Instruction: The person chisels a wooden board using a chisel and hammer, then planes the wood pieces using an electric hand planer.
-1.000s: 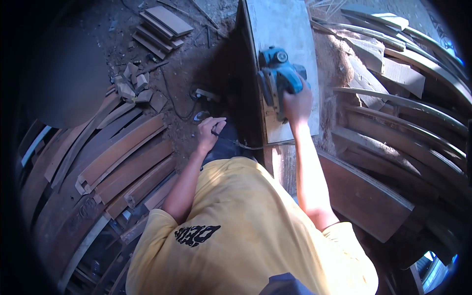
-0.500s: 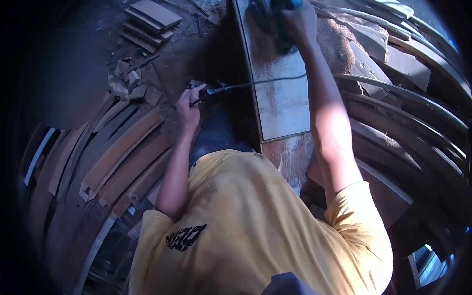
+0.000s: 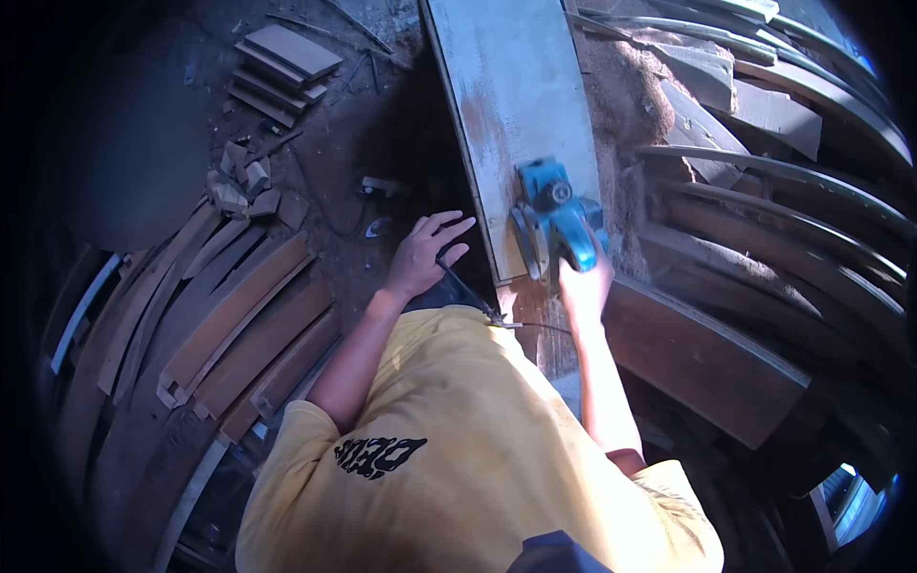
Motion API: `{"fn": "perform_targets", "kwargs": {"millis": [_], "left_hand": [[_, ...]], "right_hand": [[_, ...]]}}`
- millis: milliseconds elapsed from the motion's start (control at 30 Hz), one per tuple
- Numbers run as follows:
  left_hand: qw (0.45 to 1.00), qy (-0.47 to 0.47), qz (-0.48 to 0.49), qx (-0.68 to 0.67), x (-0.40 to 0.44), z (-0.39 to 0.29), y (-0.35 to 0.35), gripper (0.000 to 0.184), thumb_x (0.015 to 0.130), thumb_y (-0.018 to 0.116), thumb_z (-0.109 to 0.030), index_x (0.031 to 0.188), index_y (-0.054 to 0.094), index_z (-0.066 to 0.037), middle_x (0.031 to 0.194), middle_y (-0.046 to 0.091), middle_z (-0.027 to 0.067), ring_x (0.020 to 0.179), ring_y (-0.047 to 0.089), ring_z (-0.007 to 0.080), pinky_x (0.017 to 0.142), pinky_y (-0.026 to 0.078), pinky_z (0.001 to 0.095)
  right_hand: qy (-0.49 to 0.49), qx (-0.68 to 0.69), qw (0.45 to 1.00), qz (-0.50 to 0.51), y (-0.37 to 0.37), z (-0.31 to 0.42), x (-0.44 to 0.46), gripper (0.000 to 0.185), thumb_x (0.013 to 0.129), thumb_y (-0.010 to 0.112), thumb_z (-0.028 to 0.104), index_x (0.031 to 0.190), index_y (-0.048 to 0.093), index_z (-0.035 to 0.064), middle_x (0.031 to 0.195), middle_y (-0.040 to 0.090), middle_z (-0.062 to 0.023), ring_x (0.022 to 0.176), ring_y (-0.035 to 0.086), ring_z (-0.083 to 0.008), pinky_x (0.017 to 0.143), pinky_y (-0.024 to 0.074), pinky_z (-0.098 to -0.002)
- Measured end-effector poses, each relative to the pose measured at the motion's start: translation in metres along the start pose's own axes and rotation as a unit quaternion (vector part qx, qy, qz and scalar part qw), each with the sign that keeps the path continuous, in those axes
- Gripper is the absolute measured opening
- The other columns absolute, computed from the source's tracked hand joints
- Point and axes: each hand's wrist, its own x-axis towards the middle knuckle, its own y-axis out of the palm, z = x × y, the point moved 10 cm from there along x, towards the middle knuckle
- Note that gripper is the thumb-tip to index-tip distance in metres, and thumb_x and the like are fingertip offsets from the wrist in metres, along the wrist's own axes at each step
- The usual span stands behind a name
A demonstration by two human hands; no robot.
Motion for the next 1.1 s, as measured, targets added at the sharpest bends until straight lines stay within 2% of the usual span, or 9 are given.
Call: {"fn": "perform_targets", "kwargs": {"millis": [133, 233, 367, 467, 600, 700, 800, 900, 1100], "left_hand": [[0.999, 0.017, -0.021, 0.033, 0.031, 0.001, -0.025, 0.041, 0.101, 0.070, -0.032, 0.141, 0.071, -0.019, 0.156, 0.057, 0.0091, 0.116, 0.064, 0.0332, 0.104, 0.055, 0.0438], [0.994, 0.082, -0.054, 0.053, 0.057, -0.017, -0.030, 0.040, 0.103, 0.067, -0.034, 0.141, 0.071, -0.021, 0.160, 0.054, 0.0075, 0.116, 0.064, 0.0332, 0.103, 0.056, 0.0441], [0.998, -0.013, 0.020, 0.063, 0.086, -0.011, -0.011, 0.040, 0.109, 0.056, -0.038, 0.144, 0.069, -0.026, 0.166, 0.050, -0.0011, 0.113, 0.061, 0.0339, 0.107, 0.053, 0.0438], [0.996, -0.041, 0.023, 0.078, 0.087, -0.002, -0.007, 0.037, 0.109, 0.055, -0.038, 0.141, 0.071, -0.027, 0.165, 0.050, -0.0075, 0.106, 0.061, 0.0321, 0.101, 0.056, 0.0427], [0.996, -0.028, -0.007, 0.081, 0.088, -0.006, -0.013, 0.035, 0.107, 0.059, -0.035, 0.138, 0.073, -0.026, 0.163, 0.052, -0.0084, 0.105, 0.061, 0.0308, 0.095, 0.059, 0.0419], [0.995, 0.004, -0.036, 0.094, 0.082, -0.011, -0.009, 0.036, 0.104, 0.064, -0.032, 0.138, 0.073, -0.024, 0.165, 0.050, -0.0041, 0.112, 0.061, 0.0335, 0.097, 0.058, 0.0431], [0.986, 0.018, -0.041, 0.161, 0.069, -0.018, -0.005, 0.039, 0.101, 0.067, -0.030, 0.139, 0.072, -0.023, 0.168, 0.047, -0.0002, 0.121, 0.059, 0.0373, 0.101, 0.057, 0.0449], [0.976, 0.050, -0.006, 0.210, 0.039, -0.025, 0.015, 0.041, 0.101, 0.067, -0.031, 0.141, 0.071, -0.024, 0.170, 0.043, 0.0002, 0.128, 0.057, 0.0395, 0.102, 0.057, 0.0464], [0.992, 0.012, -0.001, 0.124, 0.024, -0.018, 0.026, 0.034, 0.107, 0.060, -0.031, 0.137, 0.074, -0.023, 0.163, 0.054, 0.0010, 0.121, 0.062, 0.0398, 0.100, 0.058, 0.0463]], "right_hand": [[-0.133, -0.090, 0.985, -0.061, 0.037, 0.143, 0.148, 0.046, 0.084, 0.076, 0.017, 0.130, 0.076, 0.0128, 0.109, 0.076, -0.0279, 0.106, 0.073, -0.0470, 0.094, 0.0578, -0.0504], [-0.197, -0.107, 0.971, -0.081, 0.070, 0.220, 0.260, 0.035, 0.084, 0.070, 0.024, 0.114, 0.079, 0.0075, 0.105, 0.076, -0.0274, 0.105, 0.071, -0.0486, 0.092, 0.0564, -0.0520], [-0.232, -0.130, 0.961, -0.074, 0.106, 0.274, 0.389, 0.030, 0.079, 0.068, 0.020, 0.088, 0.075, -0.0080, 0.086, 0.073, -0.0324, 0.082, 0.075, -0.0455, 0.074, 0.0586, -0.0522], [-0.247, -0.159, 0.955, -0.043, 0.105, 0.262, 0.402, 0.029, 0.079, 0.068, 0.019, 0.087, 0.075, -0.0075, 0.084, 0.073, -0.0324, 0.079, 0.076, -0.0450, 0.072, 0.0587, -0.0515], [-0.222, -0.121, 0.967, -0.031, 0.047, 0.190, 0.300, 0.044, 0.084, 0.077, 0.031, 0.119, 0.076, 0.0046, 0.103, 0.078, -0.0257, 0.100, 0.076, -0.0424, 0.088, 0.0585, -0.0458], [-0.148, -0.079, 0.986, -0.023, -0.006, 0.104, 0.195, 0.046, 0.085, 0.077, 0.016, 0.130, 0.074, 0.0091, 0.115, 0.076, -0.0252, 0.112, 0.073, -0.0429, 0.097, 0.0562, -0.0456], [-0.088, -0.055, 0.995, -0.009, -0.062, 0.008, 0.080, 0.057, 0.082, 0.071, -0.005, 0.138, 0.067, -0.0015, 0.117, 0.078, -0.0201, 0.113, 0.076, -0.0263, 0.100, 0.0533, -0.0359], [-0.003, -0.066, 0.998, -0.015, -0.098, -0.093, -0.005, 0.062, 0.082, 0.069, -0.008, 0.143, 0.066, 0.0025, 0.120, 0.077, -0.0198, 0.117, 0.073, -0.0221, 0.101, 0.0528, -0.0360], [-0.009, -0.041, 0.999, -0.032, -0.086, -0.058, 0.016, 0.061, 0.083, 0.069, -0.006, 0.143, 0.066, 0.0033, 0.120, 0.078, -0.0199, 0.113, 0.075, -0.0239, 0.099, 0.0534, -0.0359]]}}
